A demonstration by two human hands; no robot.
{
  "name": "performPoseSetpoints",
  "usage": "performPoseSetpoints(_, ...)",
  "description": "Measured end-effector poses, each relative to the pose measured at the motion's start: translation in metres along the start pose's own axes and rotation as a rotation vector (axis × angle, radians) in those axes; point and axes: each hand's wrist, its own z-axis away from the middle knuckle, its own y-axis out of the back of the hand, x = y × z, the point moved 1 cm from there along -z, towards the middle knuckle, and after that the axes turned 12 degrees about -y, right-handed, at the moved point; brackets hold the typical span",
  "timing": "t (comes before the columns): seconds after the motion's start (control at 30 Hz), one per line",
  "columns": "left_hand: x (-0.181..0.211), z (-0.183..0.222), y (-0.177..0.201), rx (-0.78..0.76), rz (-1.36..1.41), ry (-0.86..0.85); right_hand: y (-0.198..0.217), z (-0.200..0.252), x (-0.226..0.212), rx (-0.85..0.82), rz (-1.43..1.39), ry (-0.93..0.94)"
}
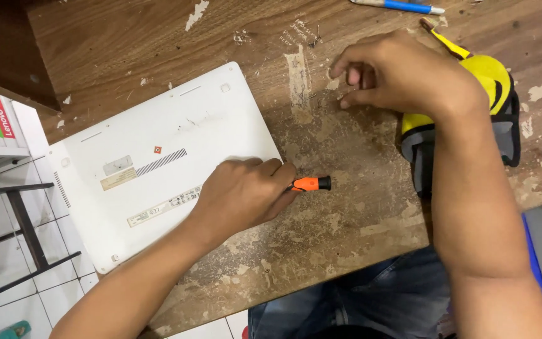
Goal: Unscrewing the back cover of a laptop and prying the chassis open for repair.
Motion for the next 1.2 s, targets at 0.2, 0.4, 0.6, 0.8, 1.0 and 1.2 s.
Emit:
performPoseSetpoints(0.2, 0.007, -0.002, 0.002, -0.048, -0.043, 0.040, -0.017, -0.011, -0.014, 0.039, -0.002, 0.301)
performPoseSetpoints(0.4, 0.007, 0.006, 0.000, -0.177, -0.048, 0.074, -0.017, -0.011, -0.027, 0.064, -0.053, 0.373)
performPoseSetpoints(0.6, -0.005, 0.014, 0.017, -0.235, -0.010, 0.237, -0.018, -0.010, -0.030, 0.112, -0.012, 0.375)
performPoseSetpoints(0.8, 0.006, 0.007, 0.005, -0.065, -0.263, 0.204, -0.018, -0.005, -0.037, 0.156, 0.058, 0.330)
performPoseSetpoints(1.0, 0.031, -0.003, 0.001, 0.194, -0.346, 0.049, -0.021, -0.007, -0.034, 0.189, 0.085, 0.316)
performPoseSetpoints(1.2, 0.027, -0.002, 0.000, 0.122, -0.110, -0.037, -0.025, -0.008, -0.028, 0.233, 0.131, 0.275)
